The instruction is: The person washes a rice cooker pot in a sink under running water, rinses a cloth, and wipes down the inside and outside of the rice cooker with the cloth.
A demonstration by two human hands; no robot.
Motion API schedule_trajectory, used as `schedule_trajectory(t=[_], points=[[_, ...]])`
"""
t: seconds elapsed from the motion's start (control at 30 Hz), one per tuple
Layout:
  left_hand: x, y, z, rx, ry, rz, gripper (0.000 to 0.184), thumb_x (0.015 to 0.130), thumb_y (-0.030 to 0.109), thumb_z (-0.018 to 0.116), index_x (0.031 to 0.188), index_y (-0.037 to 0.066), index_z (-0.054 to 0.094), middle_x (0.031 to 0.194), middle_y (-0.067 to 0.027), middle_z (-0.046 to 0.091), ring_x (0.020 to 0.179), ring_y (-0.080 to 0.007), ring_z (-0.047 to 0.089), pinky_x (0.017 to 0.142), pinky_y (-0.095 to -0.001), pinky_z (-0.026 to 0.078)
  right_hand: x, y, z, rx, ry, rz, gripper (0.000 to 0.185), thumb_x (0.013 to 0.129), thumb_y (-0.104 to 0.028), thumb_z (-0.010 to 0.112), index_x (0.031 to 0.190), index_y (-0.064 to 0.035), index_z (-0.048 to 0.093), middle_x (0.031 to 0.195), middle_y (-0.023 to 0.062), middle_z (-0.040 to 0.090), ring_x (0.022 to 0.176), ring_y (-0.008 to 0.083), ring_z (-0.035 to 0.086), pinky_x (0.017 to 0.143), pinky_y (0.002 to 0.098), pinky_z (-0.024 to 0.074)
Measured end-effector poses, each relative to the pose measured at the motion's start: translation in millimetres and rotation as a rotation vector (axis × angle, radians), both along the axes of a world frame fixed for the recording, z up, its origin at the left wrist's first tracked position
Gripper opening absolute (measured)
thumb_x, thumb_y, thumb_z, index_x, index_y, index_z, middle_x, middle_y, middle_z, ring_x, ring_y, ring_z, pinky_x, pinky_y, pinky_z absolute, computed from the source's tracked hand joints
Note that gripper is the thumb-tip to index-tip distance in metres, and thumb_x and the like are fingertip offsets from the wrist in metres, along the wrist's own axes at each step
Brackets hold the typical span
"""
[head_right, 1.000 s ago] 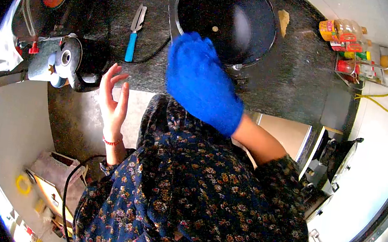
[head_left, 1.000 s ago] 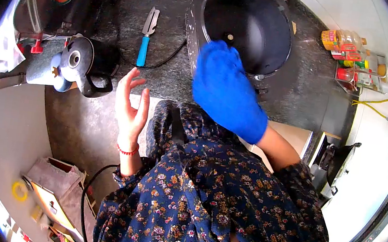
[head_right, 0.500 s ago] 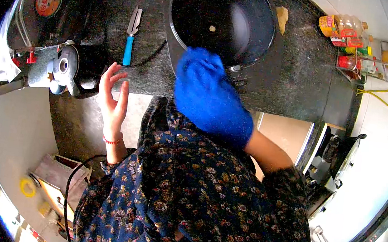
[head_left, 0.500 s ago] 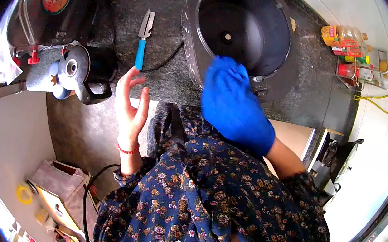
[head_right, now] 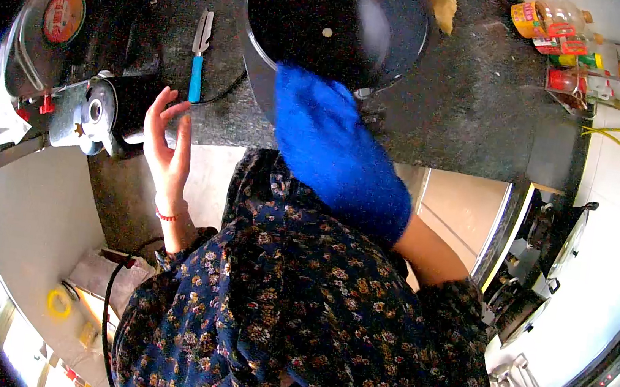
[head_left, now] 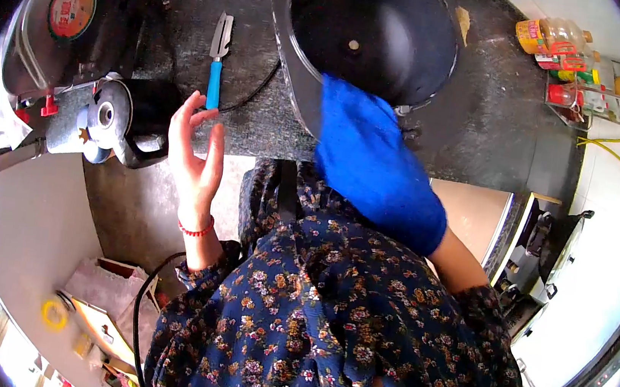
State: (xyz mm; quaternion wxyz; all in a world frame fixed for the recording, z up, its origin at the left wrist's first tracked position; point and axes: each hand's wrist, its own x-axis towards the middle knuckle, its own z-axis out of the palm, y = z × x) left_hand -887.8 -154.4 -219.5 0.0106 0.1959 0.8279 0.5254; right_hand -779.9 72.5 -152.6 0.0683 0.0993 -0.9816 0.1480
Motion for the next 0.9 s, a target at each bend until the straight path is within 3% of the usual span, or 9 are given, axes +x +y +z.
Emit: schedule_trajectory(t=[0.1, 0.27, 0.33, 0.43, 0.5, 0.67, 0.77, 0.9], points=[[-0.9, -5.6, -6.5, -0.052, 0.044, -0.019, 0.047, 0.089, 0.003, 0.058, 0.133, 0.002, 0.043, 0.124, -0.0132, 0.054, 0.105, -0.0194, 0.060, 0.096, -0.0345, 0.041, 19.3, 14.7, 1.2, -0.055, -0.053, -0.011, 0.050, 0.079, -0.008, 0.059, 0.122, 0.0146, 0.047, 0.130, 0.0299, 0.045, 0.120, 0.0404, 0.046, 0.105, 0.0498, 0.0329], [5.1, -10.4, -10.4, -0.043, -0.022, 0.012, 0.047, 0.087, 0.001, 0.059, 0.131, 0.001, 0.045, 0.123, -0.0132, 0.054, 0.102, -0.0191, 0.060, 0.096, -0.0347, 0.041, 10.9, 1.6, -0.3, 0.291, -0.102, 0.049, 0.042, 0.079, -0.012, 0.055, 0.115, 0.0104, 0.053, 0.121, 0.0258, 0.051, 0.112, 0.0376, 0.050, 0.102, 0.0505, 0.0357], [7.3, -11.2, -12.1, -0.055, -0.005, 0.016, 0.047, 0.084, -0.003, 0.059, 0.129, 0.000, 0.047, 0.122, -0.0141, 0.054, 0.097, -0.0194, 0.061, 0.091, -0.0330, 0.044, -6.5, -3.9, -5.5, 0.277, -0.140, 0.084, 0.039, 0.079, -0.014, 0.053, 0.112, 0.0072, 0.056, 0.115, 0.0236, 0.053, 0.108, 0.0365, 0.052, 0.101, 0.0500, 0.0368], [11.1, -12.2, -12.1, -0.053, -0.023, 0.016, 0.047, 0.084, -0.002, 0.061, 0.129, 0.000, 0.048, 0.121, -0.0134, 0.055, 0.096, -0.0194, 0.061, 0.090, -0.0339, 0.045, -26.5, -8.5, -19.0, -0.169, -0.010, 0.142, 0.036, 0.080, -0.013, 0.052, 0.112, 0.0028, 0.056, 0.109, 0.0215, 0.054, 0.104, 0.0364, 0.052, 0.100, 0.0475, 0.0379], [13.1, -14.0, -13.4, -0.069, -0.021, 0.014, 0.047, 0.084, -0.001, 0.061, 0.129, 0.000, 0.048, 0.121, -0.0133, 0.055, 0.096, -0.0195, 0.061, 0.090, -0.0343, 0.045, -36.7, -13.1, -15.1, -0.036, -0.120, 0.142, 0.035, 0.081, -0.013, 0.052, 0.113, 0.0004, 0.056, 0.111, 0.0216, 0.054, 0.108, 0.0368, 0.050, 0.100, 0.0467, 0.0375], [16.7, -18.4, -21.5, -0.033, -0.076, 0.053, 0.047, 0.084, -0.001, 0.061, 0.128, 0.001, 0.048, 0.119, -0.0133, 0.056, 0.097, -0.0198, 0.061, 0.090, -0.0348, 0.044, -15.6, -20.8, -31.8, -0.159, -0.024, -0.315, 0.029, 0.088, -0.010, 0.047, 0.115, 0.0009, 0.053, 0.115, 0.0202, 0.054, 0.107, 0.0319, 0.054, 0.088, 0.0404, 0.0448], [18.8, -20.8, -22.0, -0.115, -0.015, 0.048, 0.048, 0.082, -0.003, 0.061, 0.129, 0.001, 0.048, 0.118, -0.0130, 0.056, 0.096, -0.0201, 0.062, 0.091, -0.0349, 0.044, -10.8, -16.9, -43.5, -0.002, 0.069, -0.245, 0.022, 0.086, -0.011, 0.049, 0.103, -0.0001, 0.058, 0.105, 0.0196, 0.056, 0.097, 0.0312, 0.055, 0.076, 0.0388, 0.0454], [22.5, -21.1, -21.2, -0.121, -0.032, 0.060, 0.049, 0.081, -0.003, 0.061, 0.129, 0.001, 0.048, 0.119, -0.0130, 0.056, 0.097, -0.0200, 0.062, 0.091, -0.0354, 0.044, -47.4, -23.1, -20.9, 0.423, -0.223, 0.075, 0.031, 0.082, -0.020, 0.052, 0.106, -0.0018, 0.056, 0.112, 0.0231, 0.051, 0.093, 0.0374, 0.050, 0.075, 0.0409, 0.0404]])
